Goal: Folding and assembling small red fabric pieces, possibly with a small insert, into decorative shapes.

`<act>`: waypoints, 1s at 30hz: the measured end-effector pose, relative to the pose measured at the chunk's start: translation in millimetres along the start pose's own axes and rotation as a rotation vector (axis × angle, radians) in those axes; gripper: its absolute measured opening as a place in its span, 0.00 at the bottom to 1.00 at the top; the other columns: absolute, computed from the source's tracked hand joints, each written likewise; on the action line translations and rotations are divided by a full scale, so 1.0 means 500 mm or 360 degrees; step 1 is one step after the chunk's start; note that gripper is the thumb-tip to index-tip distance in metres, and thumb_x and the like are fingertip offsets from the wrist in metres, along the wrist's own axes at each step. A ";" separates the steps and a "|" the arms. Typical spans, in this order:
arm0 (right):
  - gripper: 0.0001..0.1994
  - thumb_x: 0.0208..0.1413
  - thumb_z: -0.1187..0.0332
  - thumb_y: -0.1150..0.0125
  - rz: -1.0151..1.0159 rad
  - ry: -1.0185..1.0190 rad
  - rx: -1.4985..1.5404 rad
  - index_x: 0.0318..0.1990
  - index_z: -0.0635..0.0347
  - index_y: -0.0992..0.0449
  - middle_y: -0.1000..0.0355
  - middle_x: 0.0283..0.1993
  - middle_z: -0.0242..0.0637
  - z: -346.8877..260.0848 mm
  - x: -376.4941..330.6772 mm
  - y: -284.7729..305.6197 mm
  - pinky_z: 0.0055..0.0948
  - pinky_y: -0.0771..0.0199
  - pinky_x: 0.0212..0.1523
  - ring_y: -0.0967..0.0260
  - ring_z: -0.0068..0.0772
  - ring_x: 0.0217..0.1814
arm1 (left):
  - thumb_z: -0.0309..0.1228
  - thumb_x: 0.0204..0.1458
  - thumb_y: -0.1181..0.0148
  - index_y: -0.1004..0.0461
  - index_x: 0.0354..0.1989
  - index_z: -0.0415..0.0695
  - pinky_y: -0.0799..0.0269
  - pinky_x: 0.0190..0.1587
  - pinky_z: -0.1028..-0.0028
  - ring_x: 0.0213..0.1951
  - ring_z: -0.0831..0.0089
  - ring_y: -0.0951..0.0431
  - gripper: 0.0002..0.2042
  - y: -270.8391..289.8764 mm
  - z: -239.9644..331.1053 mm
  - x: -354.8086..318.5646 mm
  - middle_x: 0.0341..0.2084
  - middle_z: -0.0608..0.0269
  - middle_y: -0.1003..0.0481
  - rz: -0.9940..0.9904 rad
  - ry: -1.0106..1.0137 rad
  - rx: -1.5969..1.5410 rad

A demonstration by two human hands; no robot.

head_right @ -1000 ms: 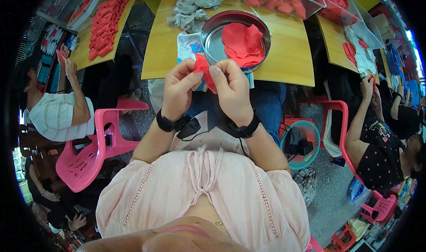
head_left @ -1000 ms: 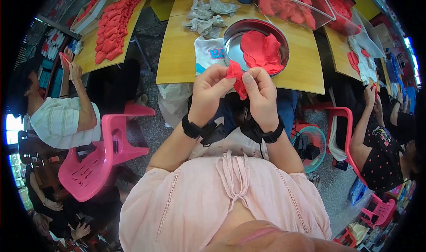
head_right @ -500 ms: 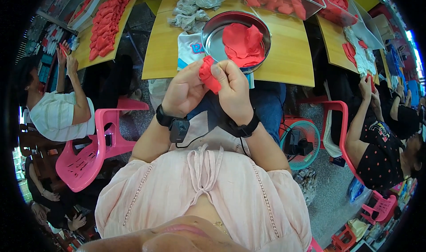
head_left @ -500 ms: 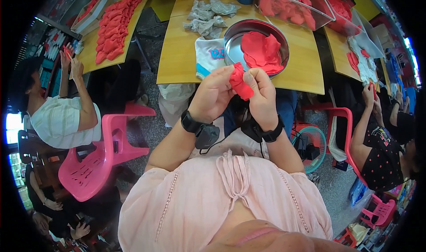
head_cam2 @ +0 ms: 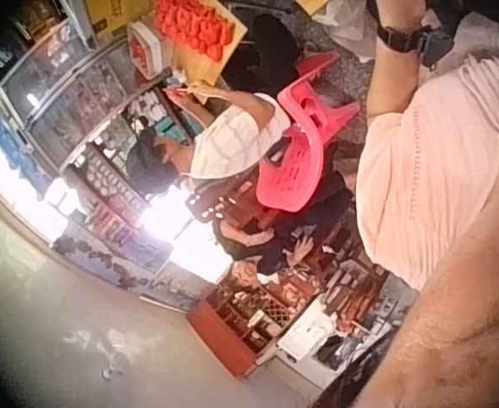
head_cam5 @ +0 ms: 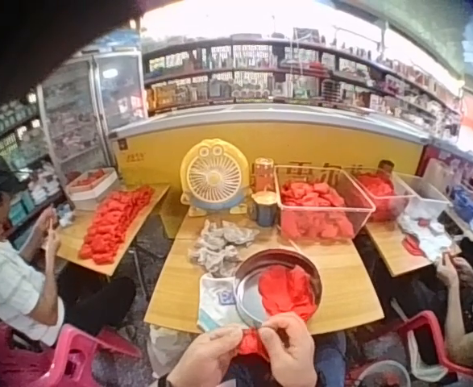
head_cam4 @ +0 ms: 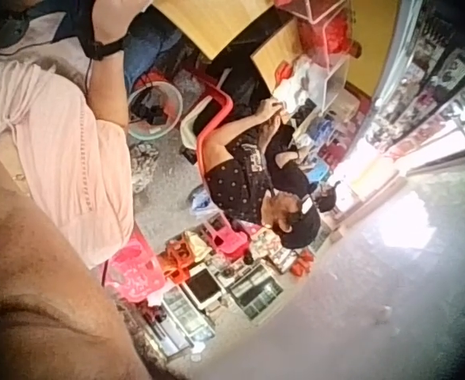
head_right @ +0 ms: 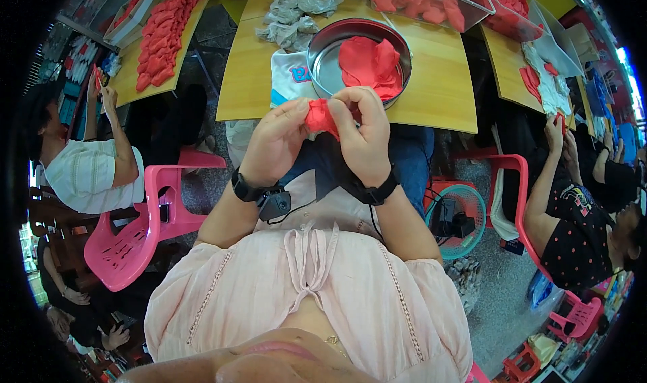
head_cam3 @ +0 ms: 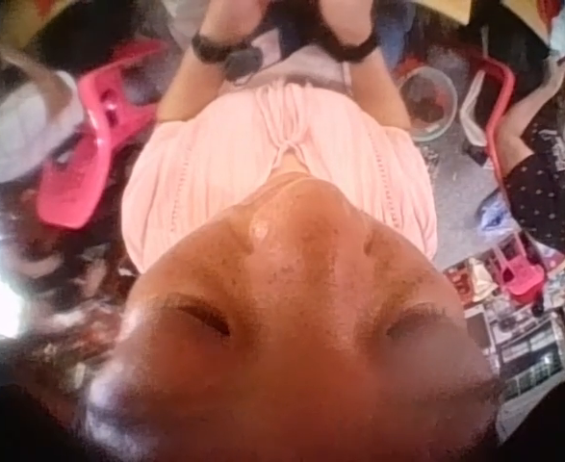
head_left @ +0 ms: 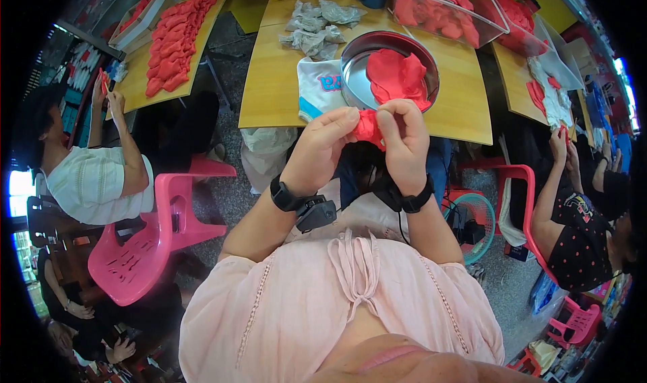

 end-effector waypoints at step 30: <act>0.03 0.54 0.79 0.37 -0.0041 0.0282 -0.0007 0.34 0.65 0.25 0.29 0.37 0.35 -0.038 -0.052 -0.048 0.20 0.34 0.37 0.33 0.22 0.36 | 0.13 0.47 0.47 0.30 0.37 0.38 0.32 0.41 0.76 0.38 0.71 0.26 0.10 -0.030 0.050 -0.027 0.37 0.55 0.27 0.0385 -0.1430 0.1917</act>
Point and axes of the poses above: each hand's wrist, its own x-axis towards the middle knuckle, its own y-axis out of the back of the hand, z = x × y, the point moved 3 cm from there along x, towards the middle knuckle
